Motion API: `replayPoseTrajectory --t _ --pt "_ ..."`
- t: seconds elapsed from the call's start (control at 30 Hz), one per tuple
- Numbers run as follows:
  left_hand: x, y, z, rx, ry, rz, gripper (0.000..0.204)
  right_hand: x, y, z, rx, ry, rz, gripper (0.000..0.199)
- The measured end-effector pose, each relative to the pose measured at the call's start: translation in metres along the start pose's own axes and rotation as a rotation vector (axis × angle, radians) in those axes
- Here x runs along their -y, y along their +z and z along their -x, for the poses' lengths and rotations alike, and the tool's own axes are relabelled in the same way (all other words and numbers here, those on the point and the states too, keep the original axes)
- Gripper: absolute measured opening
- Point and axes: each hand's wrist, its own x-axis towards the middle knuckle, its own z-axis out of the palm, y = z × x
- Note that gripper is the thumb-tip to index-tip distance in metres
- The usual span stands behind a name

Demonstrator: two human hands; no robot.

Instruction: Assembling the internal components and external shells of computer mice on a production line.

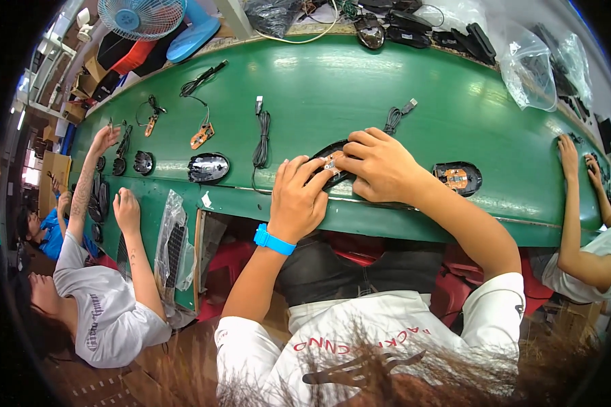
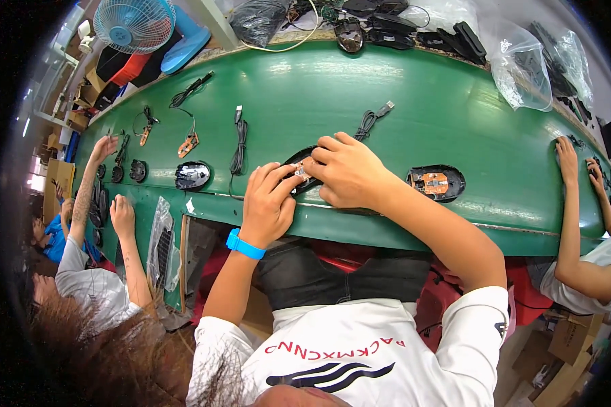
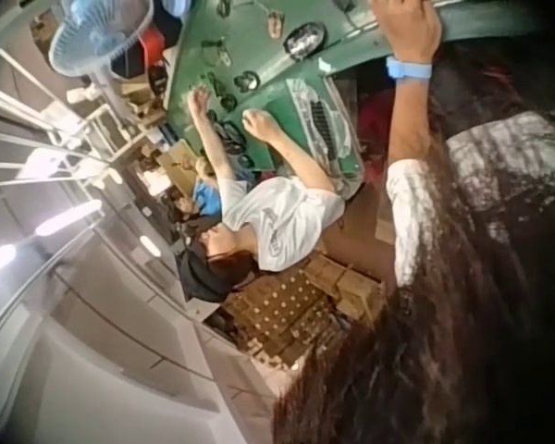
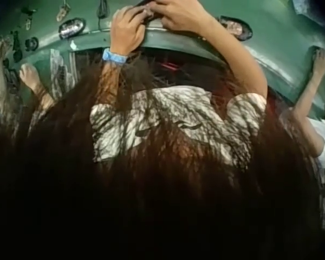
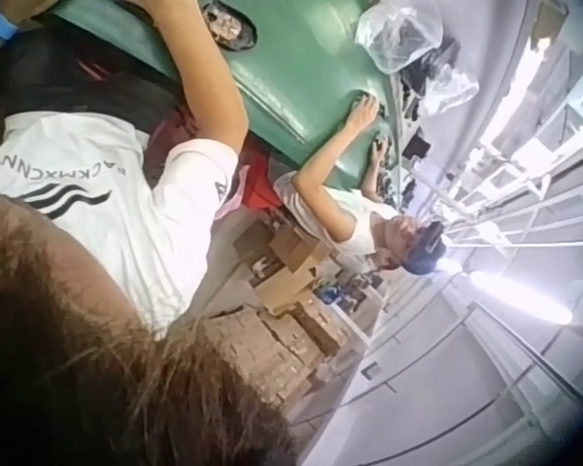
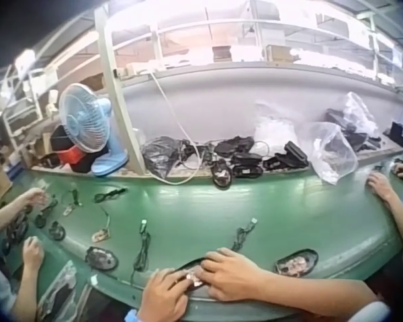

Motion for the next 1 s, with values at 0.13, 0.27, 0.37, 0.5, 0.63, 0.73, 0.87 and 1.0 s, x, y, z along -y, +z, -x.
replayPoseTrajectory --t 0.13,0.27,0.37,0.5,0.63,0.73,0.87,1.0 --pt "0.000 -0.002 -0.001 -0.005 0.019 -0.015 0.039 -0.003 -0.001 0.000 -0.092 -0.059 0.158 0.041" --pt "0.001 0.000 0.001 -0.009 0.041 -0.019 0.040 -0.007 -0.005 0.002 -0.117 -0.091 -0.007 0.036" --pt "0.004 0.002 0.000 -0.012 0.041 -0.011 0.040 -0.005 -0.005 0.005 -0.097 -0.051 -0.058 0.035" --pt "0.007 0.004 0.002 0.001 0.044 0.008 0.038 -0.002 -0.004 0.001 -0.111 -0.052 -0.085 0.034" --pt "0.006 0.005 0.002 -0.015 0.041 0.019 0.035 0.006 0.001 0.001 -0.136 -0.083 -0.158 0.032" --pt "0.006 0.004 0.000 -0.026 0.037 0.048 0.033 0.007 0.002 0.000 -0.130 -0.068 -0.212 0.030" --pt "0.006 0.003 0.000 -0.033 0.049 0.059 0.032 0.009 0.002 -0.002 -0.096 -0.014 -0.231 0.026" --pt "0.009 0.004 0.001 -0.026 0.051 0.053 0.032 0.012 0.002 -0.006 -0.071 0.010 -0.198 0.024"
